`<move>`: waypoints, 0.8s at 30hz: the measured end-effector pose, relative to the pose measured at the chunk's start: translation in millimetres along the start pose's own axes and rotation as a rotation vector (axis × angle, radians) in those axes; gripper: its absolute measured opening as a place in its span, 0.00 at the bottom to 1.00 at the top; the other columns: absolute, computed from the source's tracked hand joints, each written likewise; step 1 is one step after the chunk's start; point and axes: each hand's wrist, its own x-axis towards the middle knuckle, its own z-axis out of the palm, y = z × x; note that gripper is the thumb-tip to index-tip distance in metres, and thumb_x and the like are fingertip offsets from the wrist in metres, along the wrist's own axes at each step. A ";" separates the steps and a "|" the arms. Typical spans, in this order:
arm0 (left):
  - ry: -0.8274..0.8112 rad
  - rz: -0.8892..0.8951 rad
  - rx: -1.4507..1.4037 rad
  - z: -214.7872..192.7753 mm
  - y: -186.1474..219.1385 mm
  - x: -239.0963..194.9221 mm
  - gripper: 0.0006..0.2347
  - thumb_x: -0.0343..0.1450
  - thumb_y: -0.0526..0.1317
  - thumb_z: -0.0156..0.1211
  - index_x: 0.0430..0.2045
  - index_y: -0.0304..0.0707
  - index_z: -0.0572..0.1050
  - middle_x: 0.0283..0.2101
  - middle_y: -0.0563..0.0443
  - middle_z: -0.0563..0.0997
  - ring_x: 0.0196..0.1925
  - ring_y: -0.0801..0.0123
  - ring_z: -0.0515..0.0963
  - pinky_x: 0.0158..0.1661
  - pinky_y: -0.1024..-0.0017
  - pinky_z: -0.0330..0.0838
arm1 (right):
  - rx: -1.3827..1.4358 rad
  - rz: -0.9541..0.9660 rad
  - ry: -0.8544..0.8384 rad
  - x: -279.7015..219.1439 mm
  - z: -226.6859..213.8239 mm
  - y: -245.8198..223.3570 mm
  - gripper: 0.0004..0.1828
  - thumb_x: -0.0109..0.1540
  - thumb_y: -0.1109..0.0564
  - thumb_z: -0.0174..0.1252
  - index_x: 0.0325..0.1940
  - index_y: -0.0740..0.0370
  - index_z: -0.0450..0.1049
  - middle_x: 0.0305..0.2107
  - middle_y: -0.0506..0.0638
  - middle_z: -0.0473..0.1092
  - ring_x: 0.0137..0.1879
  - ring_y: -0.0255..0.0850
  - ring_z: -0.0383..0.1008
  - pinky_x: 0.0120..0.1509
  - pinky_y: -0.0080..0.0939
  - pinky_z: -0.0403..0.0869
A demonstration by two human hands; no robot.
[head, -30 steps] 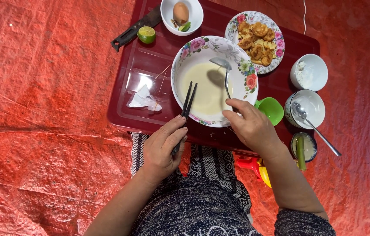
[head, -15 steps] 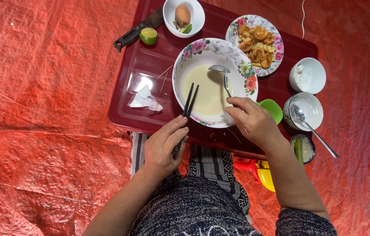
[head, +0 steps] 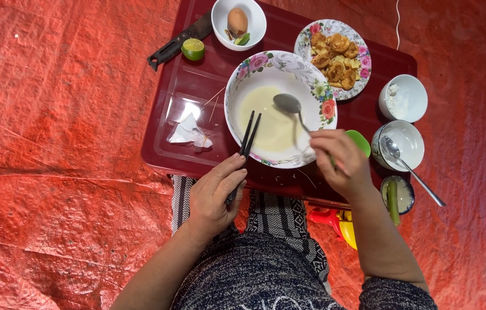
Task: The person stirs a pale liquid in a floral bowl with a ladle and chopsticks, then adds a white powder from a small bowl and continues stirring to combine the ingredients.
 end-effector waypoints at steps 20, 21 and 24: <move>0.091 0.046 -0.016 -7.0 -1.0 0.4 0.04 0.65 0.30 0.51 0.29 0.27 0.72 0.37 0.35 0.77 0.38 0.45 0.79 0.32 0.63 0.74 | 0.587 0.154 0.060 35.4 17.1 -19.8 0.09 0.59 0.63 0.47 0.34 0.71 0.72 0.35 0.63 0.70 0.36 0.45 0.72 0.39 0.41 0.73; 0.097 0.045 -0.016 -7.1 -0.9 0.8 0.04 0.65 0.31 0.51 0.28 0.27 0.72 0.37 0.35 0.77 0.37 0.45 0.79 0.32 0.63 0.74 | 0.612 0.126 -0.004 32.4 12.2 -22.2 0.09 0.58 0.65 0.46 0.34 0.71 0.72 0.35 0.63 0.70 0.36 0.46 0.73 0.38 0.42 0.73; 0.133 0.018 -0.084 -2.8 -0.7 -6.2 0.04 0.65 0.31 0.51 0.27 0.27 0.72 0.35 0.35 0.78 0.36 0.46 0.80 0.31 0.63 0.75 | 0.553 0.110 -0.185 26.7 -20.5 -32.2 0.11 0.57 0.66 0.43 0.37 0.71 0.71 0.36 0.66 0.70 0.37 0.51 0.73 0.39 0.48 0.73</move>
